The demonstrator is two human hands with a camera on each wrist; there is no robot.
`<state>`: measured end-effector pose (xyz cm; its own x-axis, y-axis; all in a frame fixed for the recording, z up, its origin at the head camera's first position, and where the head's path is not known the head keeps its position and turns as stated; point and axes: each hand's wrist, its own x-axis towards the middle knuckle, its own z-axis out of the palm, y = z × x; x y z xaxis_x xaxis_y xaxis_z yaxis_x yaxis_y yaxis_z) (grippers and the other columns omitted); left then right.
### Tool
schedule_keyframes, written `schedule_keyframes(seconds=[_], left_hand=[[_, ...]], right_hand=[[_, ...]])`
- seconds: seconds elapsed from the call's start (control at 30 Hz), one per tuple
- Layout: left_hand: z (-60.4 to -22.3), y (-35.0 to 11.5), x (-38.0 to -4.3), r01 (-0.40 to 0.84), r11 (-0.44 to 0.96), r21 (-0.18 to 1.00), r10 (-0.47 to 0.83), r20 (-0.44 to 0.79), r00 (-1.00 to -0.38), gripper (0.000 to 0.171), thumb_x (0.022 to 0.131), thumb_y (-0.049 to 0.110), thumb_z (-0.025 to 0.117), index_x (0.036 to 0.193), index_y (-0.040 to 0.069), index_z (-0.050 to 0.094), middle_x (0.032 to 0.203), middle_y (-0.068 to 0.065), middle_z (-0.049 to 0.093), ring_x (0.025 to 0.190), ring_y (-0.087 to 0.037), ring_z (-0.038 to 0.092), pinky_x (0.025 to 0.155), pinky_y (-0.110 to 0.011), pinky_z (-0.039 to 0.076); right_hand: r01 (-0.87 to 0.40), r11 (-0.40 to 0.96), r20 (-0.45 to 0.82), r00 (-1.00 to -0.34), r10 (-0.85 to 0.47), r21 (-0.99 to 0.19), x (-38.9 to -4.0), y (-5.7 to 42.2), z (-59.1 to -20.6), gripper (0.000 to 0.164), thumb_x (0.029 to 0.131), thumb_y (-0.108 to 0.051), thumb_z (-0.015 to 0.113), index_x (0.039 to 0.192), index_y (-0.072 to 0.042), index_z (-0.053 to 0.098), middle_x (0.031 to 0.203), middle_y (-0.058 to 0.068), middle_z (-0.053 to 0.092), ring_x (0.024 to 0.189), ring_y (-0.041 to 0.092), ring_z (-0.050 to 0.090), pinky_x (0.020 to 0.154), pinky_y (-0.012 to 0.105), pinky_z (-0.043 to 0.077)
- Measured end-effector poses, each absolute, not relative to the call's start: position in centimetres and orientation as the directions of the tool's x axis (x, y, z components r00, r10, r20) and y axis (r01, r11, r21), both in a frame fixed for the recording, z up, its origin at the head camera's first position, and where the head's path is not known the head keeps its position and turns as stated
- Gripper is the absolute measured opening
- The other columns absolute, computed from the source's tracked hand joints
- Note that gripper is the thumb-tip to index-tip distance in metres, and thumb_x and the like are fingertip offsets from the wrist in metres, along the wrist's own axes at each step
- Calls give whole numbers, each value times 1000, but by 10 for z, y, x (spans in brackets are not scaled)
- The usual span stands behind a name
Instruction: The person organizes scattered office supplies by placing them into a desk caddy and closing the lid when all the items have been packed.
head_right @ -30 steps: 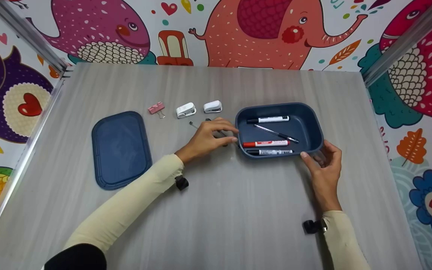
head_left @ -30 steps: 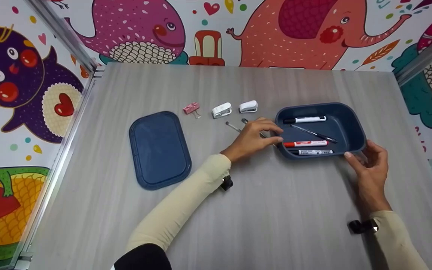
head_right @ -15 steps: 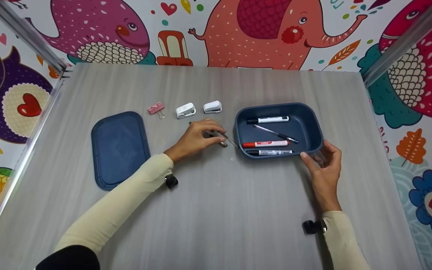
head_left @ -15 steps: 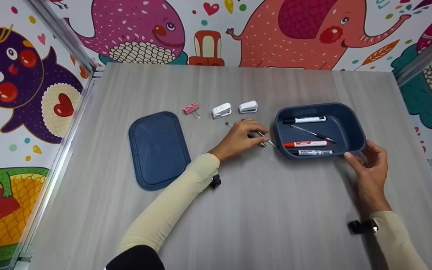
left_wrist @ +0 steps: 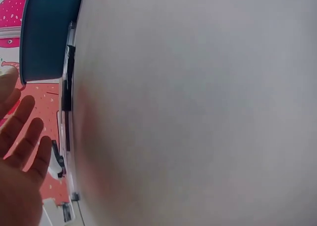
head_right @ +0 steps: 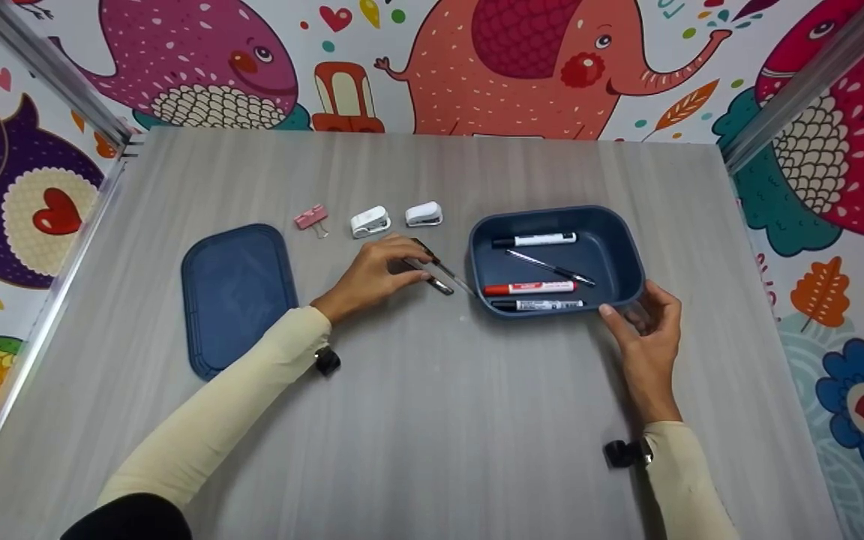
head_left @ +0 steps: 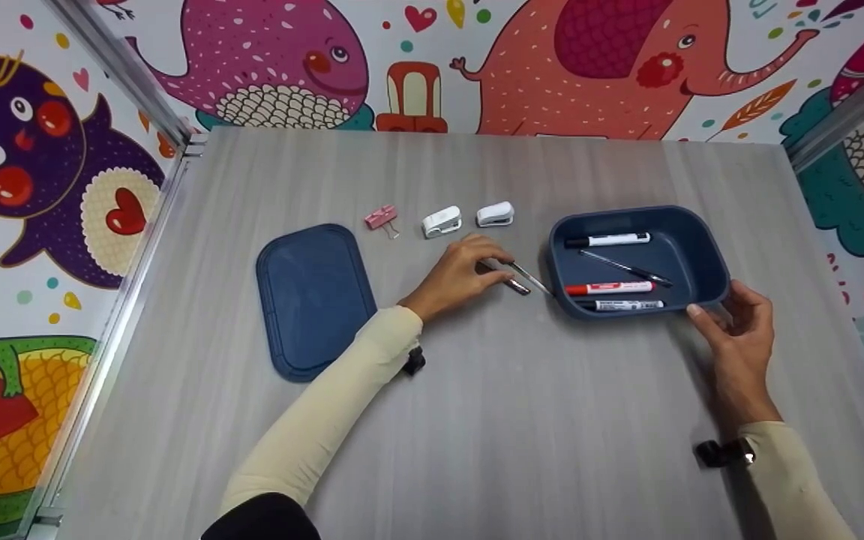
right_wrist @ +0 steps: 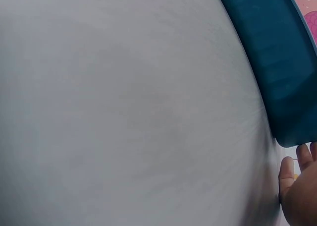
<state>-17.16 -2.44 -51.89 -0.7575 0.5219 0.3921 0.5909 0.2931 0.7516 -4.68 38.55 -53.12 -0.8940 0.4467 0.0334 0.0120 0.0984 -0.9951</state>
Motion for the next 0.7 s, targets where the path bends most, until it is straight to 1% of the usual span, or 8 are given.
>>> schedule_keyframes(seconds=[0.23,0.47,0.53,0.57,0.7], left_hand=[[-523,-34,-173,666,328,670,536,449,-715,20,96,8,86,111,-3,82,111,-13,79,112,-32,67,103,-43,53],[-528,-37,-176,658,300,691,514,464,-722,20,96,8,87,112,-3,83,112,-13,80,115,-33,66,105,-42,52],[-530,-39,-178,662,297,689,511,471,-719,20,96,10,87,112,-2,83,112,-12,80,116,-31,66,107,-41,51],[-537,-40,-181,668,297,682,506,481,-716,19,96,13,87,112,1,84,112,-10,80,116,-28,66,107,-39,51],[-552,-42,-189,661,316,681,491,478,-728,19,95,15,89,111,5,84,113,-5,81,118,-24,65,111,-37,50]], right_hand=[[-19,95,60,-891,451,-995,-48,385,-531,71,95,4,83,155,-11,51,153,6,57,142,22,51,105,21,45],[-9,113,59,-891,451,-994,-48,385,-531,70,95,3,83,156,-12,50,153,5,57,142,22,50,106,22,45],[-6,115,59,-889,455,-993,-48,385,-531,70,95,3,83,155,-12,50,153,5,57,142,22,51,106,21,45],[-7,115,59,-889,455,-993,-49,385,-531,70,95,3,83,155,-12,51,152,5,57,142,22,51,105,21,45],[-16,113,66,-887,458,-994,-49,385,-531,70,94,4,83,154,-11,51,151,5,57,142,22,51,105,21,46]])
